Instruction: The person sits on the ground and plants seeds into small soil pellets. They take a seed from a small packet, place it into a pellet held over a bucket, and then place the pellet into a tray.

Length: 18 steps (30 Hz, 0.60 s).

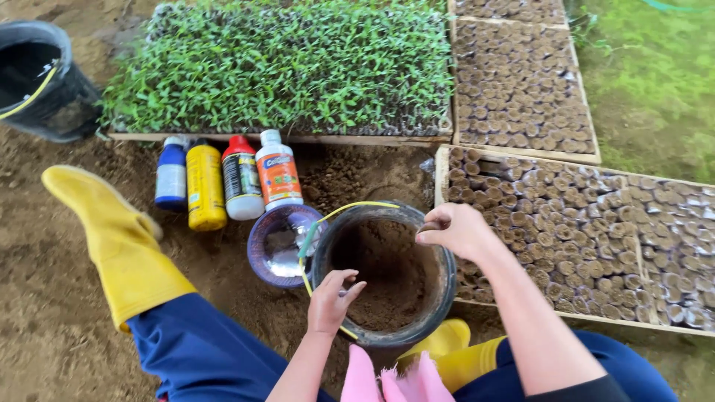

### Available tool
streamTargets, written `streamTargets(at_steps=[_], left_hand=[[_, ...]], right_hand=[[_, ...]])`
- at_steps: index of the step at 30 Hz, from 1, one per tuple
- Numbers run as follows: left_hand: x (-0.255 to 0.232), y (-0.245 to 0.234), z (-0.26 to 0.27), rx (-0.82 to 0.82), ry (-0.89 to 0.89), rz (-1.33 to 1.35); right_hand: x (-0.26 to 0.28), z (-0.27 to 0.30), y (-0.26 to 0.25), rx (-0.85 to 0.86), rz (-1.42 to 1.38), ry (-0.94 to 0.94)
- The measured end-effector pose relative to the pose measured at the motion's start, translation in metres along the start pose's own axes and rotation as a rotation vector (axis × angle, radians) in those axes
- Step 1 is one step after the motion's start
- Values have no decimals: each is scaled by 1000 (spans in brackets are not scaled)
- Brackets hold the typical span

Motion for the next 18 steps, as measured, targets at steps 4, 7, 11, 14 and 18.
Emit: streamTargets(at_steps=[4, 7, 11, 14, 18], left_hand=[[-7, 0, 0, 16, 34, -5], [-10, 3, -1, 2, 38, -27], [-1, 12, -3, 12, -18, -104], [22, 24, -7, -39, 114, -85], [138, 71, 5, -207, 250, -46]], right_hand=[[-33, -5, -44, -2, 69, -8], [-61, 2, -43, 229, 337, 97], [-125, -24, -26, 434, 354, -10], [-156, -63, -33, 385, 269, -73], [-187, -118, -74, 164, 201, 10]])
Point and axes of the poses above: each hand's wrist, its own z-axis away from the middle knuckle, its own y-axis out of the palm, x = y × z, the point moved 5 cm from there along -z, towards the middle knuckle, and after that the axes turned 6 degrees about -y, right-handed, at the moved point
